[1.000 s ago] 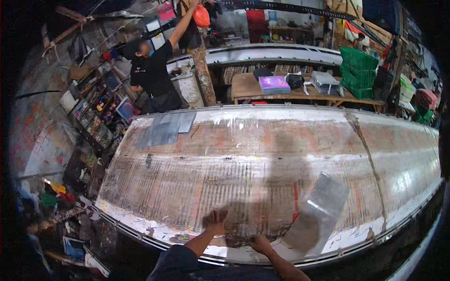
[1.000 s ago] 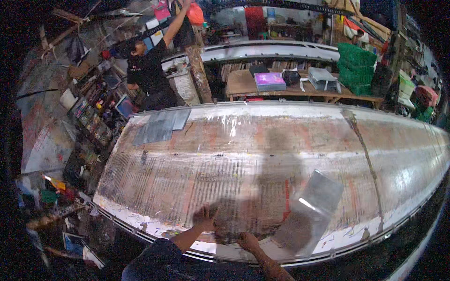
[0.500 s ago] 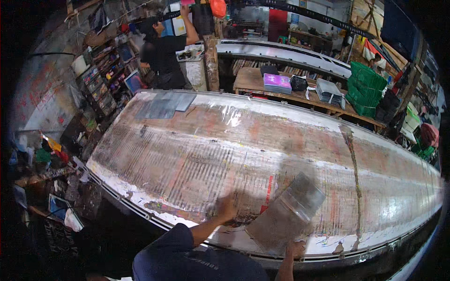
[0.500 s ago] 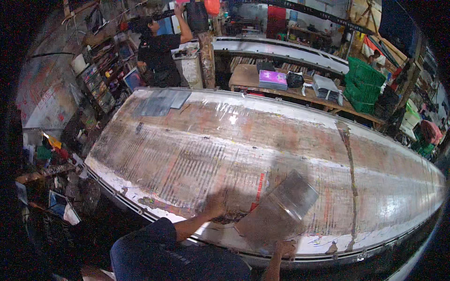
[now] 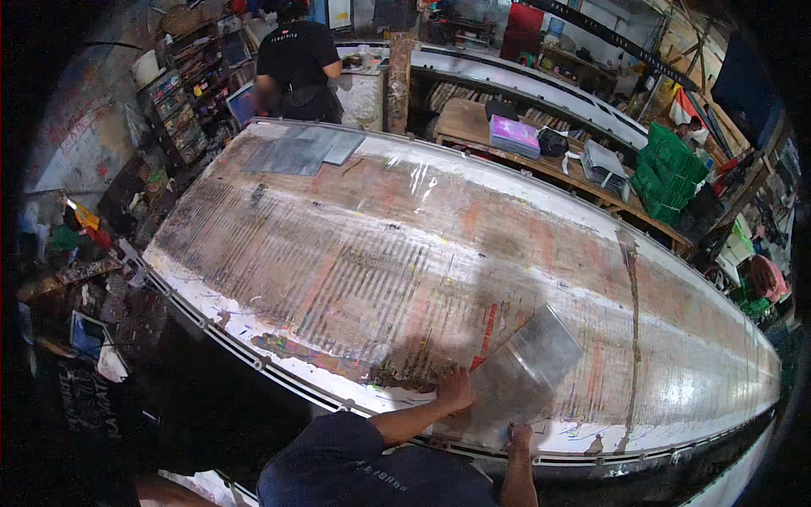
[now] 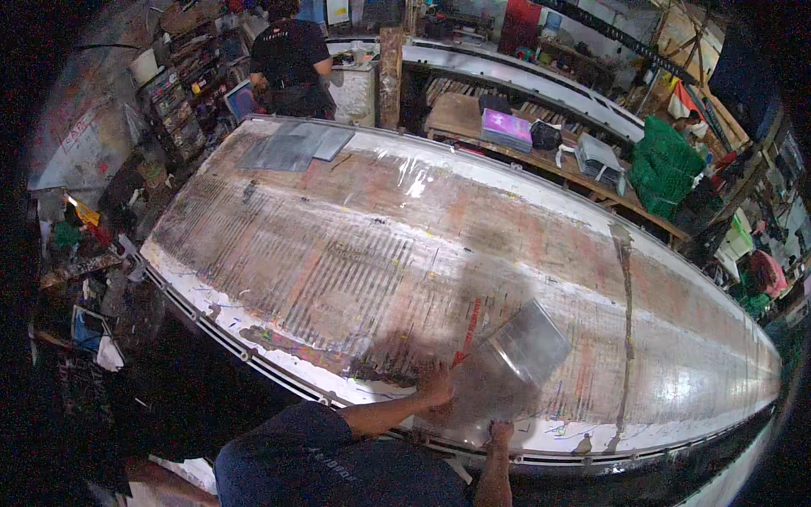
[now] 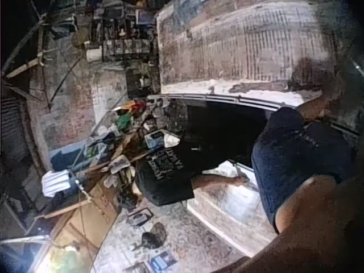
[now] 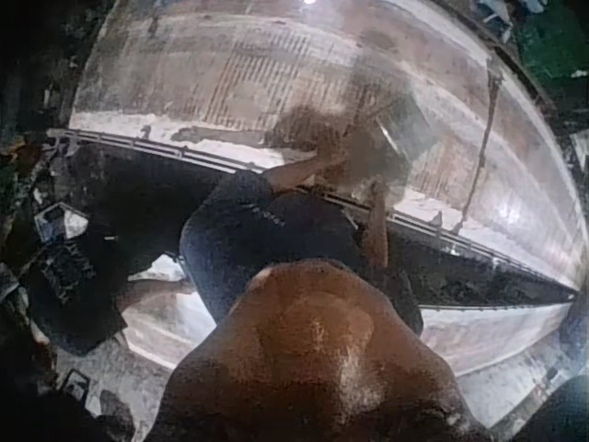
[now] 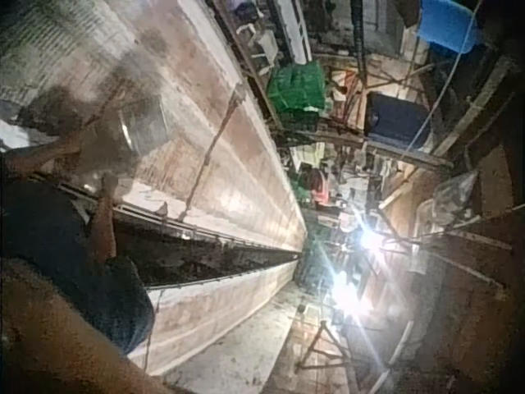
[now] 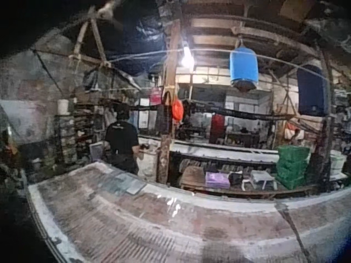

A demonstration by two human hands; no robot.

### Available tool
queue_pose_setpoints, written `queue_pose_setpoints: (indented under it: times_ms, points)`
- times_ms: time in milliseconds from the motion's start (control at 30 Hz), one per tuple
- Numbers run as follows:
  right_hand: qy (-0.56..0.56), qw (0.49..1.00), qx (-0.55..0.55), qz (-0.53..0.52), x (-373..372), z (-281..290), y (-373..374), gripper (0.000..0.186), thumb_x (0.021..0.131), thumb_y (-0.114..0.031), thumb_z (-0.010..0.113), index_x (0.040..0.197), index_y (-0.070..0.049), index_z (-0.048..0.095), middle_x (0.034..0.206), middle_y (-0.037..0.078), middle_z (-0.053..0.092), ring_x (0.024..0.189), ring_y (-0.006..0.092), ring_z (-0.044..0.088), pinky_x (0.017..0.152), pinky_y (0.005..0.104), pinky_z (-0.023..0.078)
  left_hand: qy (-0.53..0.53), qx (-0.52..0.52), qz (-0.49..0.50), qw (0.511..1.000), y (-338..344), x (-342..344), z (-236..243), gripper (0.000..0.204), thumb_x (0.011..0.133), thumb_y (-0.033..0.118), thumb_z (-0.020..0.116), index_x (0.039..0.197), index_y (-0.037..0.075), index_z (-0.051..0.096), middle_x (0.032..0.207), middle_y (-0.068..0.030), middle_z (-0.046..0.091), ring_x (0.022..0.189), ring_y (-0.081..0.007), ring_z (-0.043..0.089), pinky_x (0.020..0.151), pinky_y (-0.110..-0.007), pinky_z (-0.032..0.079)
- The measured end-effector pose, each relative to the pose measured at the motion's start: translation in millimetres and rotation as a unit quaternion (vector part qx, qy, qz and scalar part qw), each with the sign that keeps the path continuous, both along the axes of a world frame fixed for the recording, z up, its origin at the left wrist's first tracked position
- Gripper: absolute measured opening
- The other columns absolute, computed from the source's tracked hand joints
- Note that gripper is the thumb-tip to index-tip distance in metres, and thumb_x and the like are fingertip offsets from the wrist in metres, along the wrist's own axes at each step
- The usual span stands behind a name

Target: The person performs screen printing by applying ink to a screen and using a squeegee to transfer the design onto clear plastic sheets, which are then placed on a printing table.

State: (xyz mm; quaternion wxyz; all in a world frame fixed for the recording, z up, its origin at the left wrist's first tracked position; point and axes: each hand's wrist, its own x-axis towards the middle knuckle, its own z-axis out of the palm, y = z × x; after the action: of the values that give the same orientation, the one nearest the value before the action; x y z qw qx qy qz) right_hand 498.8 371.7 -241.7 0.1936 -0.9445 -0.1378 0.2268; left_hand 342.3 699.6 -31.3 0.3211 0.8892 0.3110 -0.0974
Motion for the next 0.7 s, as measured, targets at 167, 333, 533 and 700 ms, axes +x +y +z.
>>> queue_pose_setpoints:
  times_ms: [167, 333, 533, 700]
  points:
    - [0.007, 0.983, 0.182, 0.035, -24, 80, 18, 0.027, 0.082, -0.032, 0.066, 0.093, -0.007, 0.067, 0.087, 0.007, 0.064, 0.076, 0.0257, 0.06, 0.071, 0.0418, 0.051, 0.072, 0.035, -0.033, 0.996, 20, 16, 22, 0.081, 0.089, 0.044, 0.062, 0.143, -0.008, 0.034, 0.149, -0.0283, 0.035, 0.137, -0.0462, 0.034, 0.107, -0.055, 0.037]
    - [0.141, 0.963, 0.224, -0.042, 17, 210, 38, 0.025, 0.085, -0.027, 0.064, 0.1, -0.007, 0.063, 0.09, 0.005, 0.06, 0.086, 0.0202, 0.056, 0.077, 0.0417, 0.049, -0.018, -0.254, -0.084, 0.963, 50, 78, 55, 0.065, 0.082, 0.039, 0.063, 0.13, -0.005, 0.054, 0.123, -0.0235, 0.06, 0.111, -0.037, 0.058, 0.096, -0.048, 0.045]
    - [0.023, 0.94, 0.34, -0.029, 160, 376, -9, 0.045, 0.089, -0.028, 0.064, 0.125, -0.002, 0.055, 0.112, 0.01, 0.059, 0.101, 0.0228, 0.056, 0.087, 0.0388, 0.047, -0.151, -0.135, -0.123, 0.971, -13, 179, 236, 0.063, 0.078, 0.015, 0.061, 0.136, -0.004, 0.047, 0.118, -0.0269, 0.062, 0.109, -0.0379, 0.062, 0.095, -0.043, 0.049]
    - [-0.058, 0.873, 0.483, 0.023, 251, 496, -66, 0.061, 0.09, -0.038, 0.063, 0.139, -0.002, 0.051, 0.124, 0.016, 0.058, 0.105, 0.025, 0.059, 0.09, 0.0364, 0.047, -0.368, -0.096, -0.086, 0.921, -117, 248, 336, 0.062, 0.08, 0.014, 0.06, 0.136, -0.006, 0.044, 0.107, -0.0317, 0.064, 0.1, -0.0426, 0.064, 0.09, -0.046, 0.051]
